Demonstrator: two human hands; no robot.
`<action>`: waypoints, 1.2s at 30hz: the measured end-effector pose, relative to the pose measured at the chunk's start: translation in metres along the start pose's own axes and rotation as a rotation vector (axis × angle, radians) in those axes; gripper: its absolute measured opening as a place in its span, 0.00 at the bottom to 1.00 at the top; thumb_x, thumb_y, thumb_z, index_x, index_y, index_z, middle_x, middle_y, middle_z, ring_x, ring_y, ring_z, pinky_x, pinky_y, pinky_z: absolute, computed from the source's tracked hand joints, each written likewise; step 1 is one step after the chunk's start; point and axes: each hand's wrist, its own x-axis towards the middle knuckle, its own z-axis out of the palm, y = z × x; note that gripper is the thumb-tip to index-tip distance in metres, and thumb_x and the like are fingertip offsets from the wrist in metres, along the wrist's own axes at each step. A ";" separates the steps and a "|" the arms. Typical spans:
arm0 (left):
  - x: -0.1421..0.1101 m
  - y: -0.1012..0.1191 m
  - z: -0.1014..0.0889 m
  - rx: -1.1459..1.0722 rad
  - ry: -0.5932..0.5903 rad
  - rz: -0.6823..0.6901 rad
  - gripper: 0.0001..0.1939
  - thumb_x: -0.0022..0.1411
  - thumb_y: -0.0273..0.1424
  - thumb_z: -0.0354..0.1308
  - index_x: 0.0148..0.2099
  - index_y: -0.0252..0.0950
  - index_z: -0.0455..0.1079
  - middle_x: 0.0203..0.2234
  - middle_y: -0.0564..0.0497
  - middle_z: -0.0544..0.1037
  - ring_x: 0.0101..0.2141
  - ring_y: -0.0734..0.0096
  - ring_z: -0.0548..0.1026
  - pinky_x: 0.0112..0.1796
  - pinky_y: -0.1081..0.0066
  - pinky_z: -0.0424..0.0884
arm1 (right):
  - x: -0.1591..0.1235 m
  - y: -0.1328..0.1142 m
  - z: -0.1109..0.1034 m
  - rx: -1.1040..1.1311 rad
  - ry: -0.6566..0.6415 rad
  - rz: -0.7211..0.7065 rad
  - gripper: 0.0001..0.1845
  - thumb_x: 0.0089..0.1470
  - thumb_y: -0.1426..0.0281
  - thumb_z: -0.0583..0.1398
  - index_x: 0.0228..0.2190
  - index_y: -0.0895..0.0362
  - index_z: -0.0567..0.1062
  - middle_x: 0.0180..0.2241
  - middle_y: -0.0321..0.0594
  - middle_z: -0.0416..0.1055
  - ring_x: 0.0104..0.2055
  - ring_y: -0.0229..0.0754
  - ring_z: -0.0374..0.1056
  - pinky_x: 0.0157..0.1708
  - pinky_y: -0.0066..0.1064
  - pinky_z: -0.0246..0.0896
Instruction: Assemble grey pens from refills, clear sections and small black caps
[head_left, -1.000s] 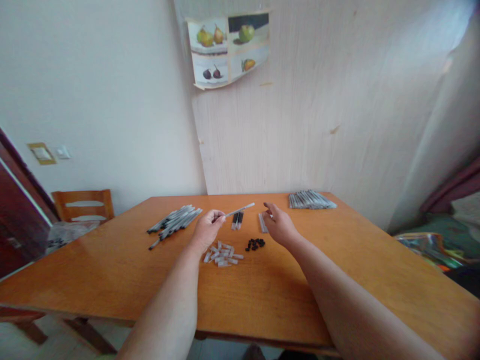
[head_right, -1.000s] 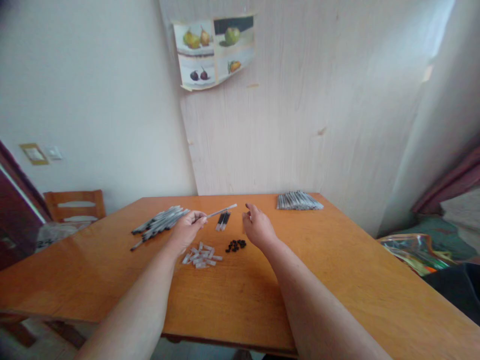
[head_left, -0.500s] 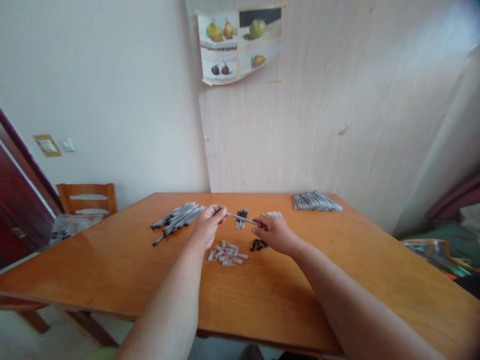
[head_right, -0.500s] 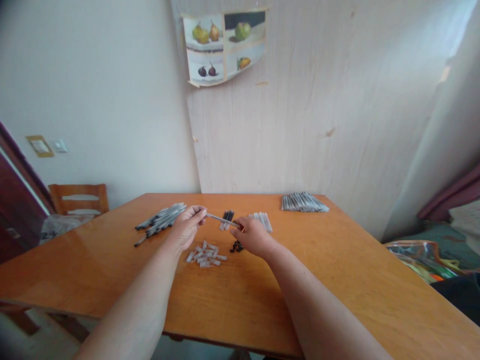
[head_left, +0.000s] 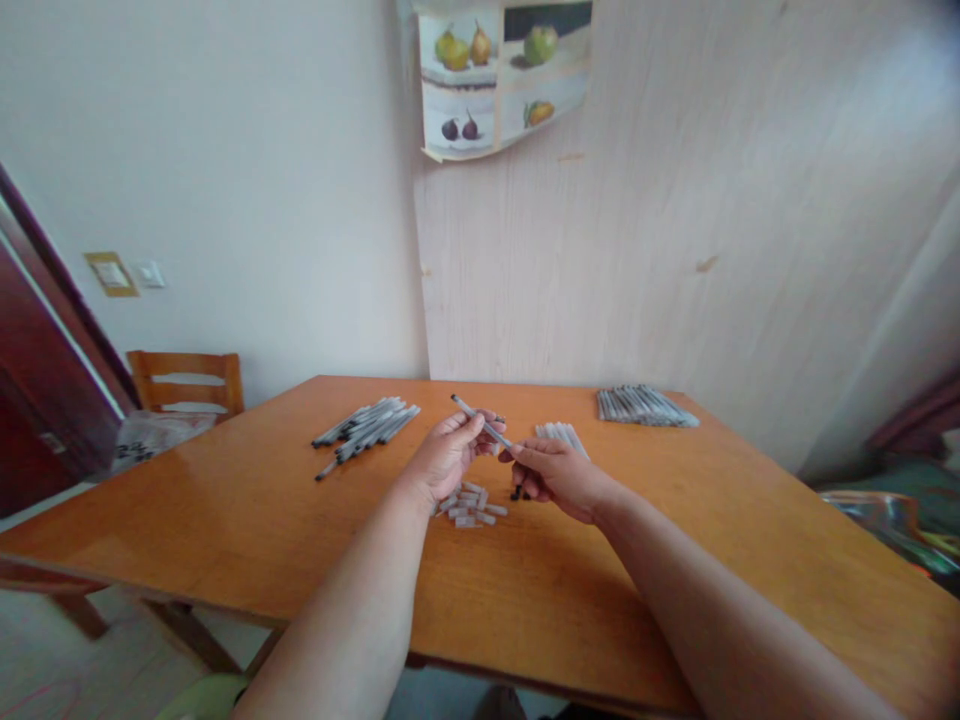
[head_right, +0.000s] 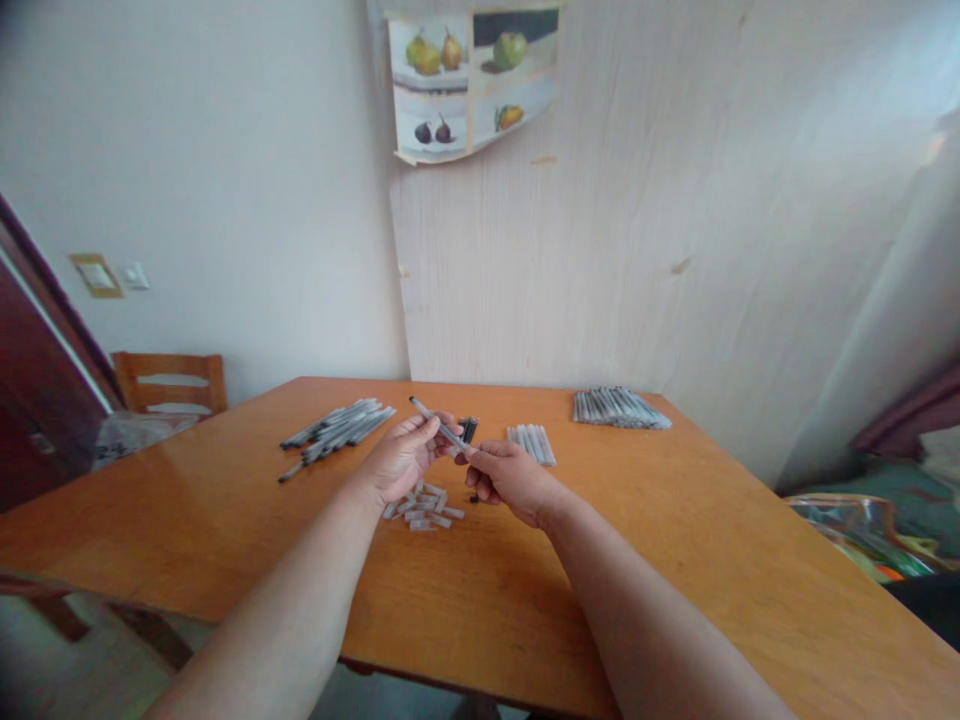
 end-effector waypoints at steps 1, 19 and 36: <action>0.001 -0.001 0.000 0.002 0.015 -0.001 0.13 0.57 0.36 0.64 0.41 0.32 0.73 0.36 0.42 0.80 0.36 0.68 0.77 0.37 0.70 0.69 | 0.000 0.000 0.001 0.003 0.000 -0.006 0.19 0.53 0.55 0.61 0.34 0.59 0.72 0.22 0.33 0.67 0.16 0.30 0.56 0.15 0.24 0.43; 0.005 -0.007 0.012 -0.008 0.233 0.059 0.15 0.54 0.39 0.67 0.34 0.32 0.71 0.28 0.45 0.79 0.26 0.72 0.76 0.30 0.72 0.69 | 0.003 -0.006 0.013 -0.538 0.161 -0.129 0.17 0.59 0.59 0.52 0.24 0.55 0.66 0.16 0.31 0.62 0.18 0.34 0.58 0.20 0.25 0.52; 0.018 0.006 -0.037 0.008 0.569 0.185 0.20 0.49 0.44 0.68 0.32 0.34 0.66 0.22 0.53 0.75 0.22 0.78 0.72 0.24 0.78 0.63 | 0.004 0.006 0.012 -1.096 0.156 -0.357 0.16 0.61 0.67 0.51 0.24 0.57 0.71 0.28 0.39 0.69 0.35 0.38 0.65 0.34 0.27 0.52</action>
